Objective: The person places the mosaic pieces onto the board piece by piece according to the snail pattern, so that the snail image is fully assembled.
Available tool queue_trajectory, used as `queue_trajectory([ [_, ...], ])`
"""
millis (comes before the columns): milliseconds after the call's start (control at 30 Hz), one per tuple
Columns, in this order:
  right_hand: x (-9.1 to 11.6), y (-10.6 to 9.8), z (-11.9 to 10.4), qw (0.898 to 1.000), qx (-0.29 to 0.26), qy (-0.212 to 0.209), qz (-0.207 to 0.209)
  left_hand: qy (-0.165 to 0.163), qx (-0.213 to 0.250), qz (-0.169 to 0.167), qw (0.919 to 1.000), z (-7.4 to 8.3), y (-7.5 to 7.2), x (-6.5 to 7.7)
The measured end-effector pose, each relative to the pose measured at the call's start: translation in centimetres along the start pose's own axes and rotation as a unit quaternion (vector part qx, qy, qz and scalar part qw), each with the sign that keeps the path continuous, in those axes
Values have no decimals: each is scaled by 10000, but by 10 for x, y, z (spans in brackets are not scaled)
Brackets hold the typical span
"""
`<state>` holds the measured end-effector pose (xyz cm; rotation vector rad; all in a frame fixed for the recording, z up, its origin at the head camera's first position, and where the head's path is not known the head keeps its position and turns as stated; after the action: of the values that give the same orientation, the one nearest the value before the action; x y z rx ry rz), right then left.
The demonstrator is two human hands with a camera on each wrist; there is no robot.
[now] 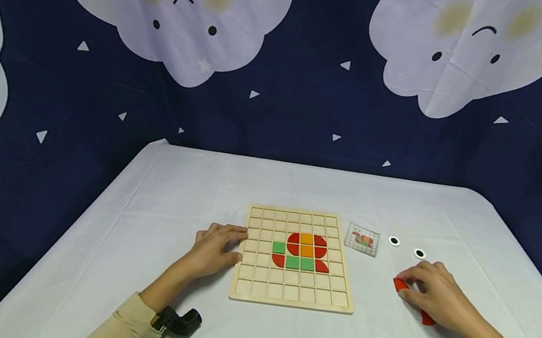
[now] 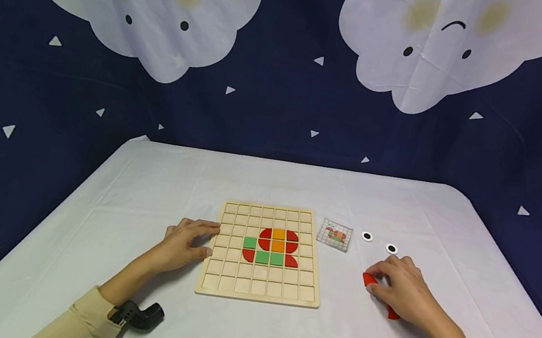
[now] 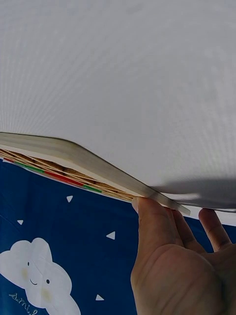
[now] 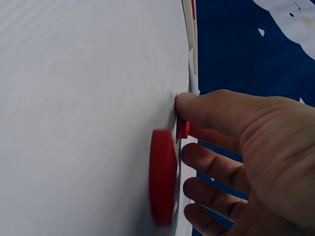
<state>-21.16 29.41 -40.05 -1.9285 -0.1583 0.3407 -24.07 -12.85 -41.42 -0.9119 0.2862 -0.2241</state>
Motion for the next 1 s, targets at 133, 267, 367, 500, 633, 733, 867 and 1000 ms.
queue_trajectory([
  [133,-10,3,-13,10000,-3,-71,37,-1,-4,4,10000,0,0,0],
  [267,-27,7,-36,9994,-49,-330,109,-7,27,-4,10000,1,0,0],
  [367,-40,12,-55,9982,-104,-562,179,-3,29,-11,10000,1,-1,0],
  [500,-60,21,-82,9968,-293,-723,192,1,-27,-6,10000,1,-1,-1],
  [633,-77,30,-109,9959,-576,-687,109,1,-42,-9,10000,2,-1,-1],
  [733,-88,38,-128,9949,-679,-746,67,-7,-39,-21,10000,2,-1,0],
  [867,-101,49,-149,9938,-680,-884,-10,-23,-48,-31,10000,2,-2,0],
  [1000,-115,59,-163,9932,-586,-1000,-63,-42,-48,-41,10000,1,-2,0],
])
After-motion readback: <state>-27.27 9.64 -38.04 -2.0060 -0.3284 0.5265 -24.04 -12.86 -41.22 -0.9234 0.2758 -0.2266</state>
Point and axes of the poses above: each hand's wrist, its own x-axis away from the middle knuckle, its own y-axis out of the palm, z = x × y, the point moved 4 cm from there along -x, towards the middle knuckle, and after that the axes turned 1 degree about -x, right-handed, at the moved point
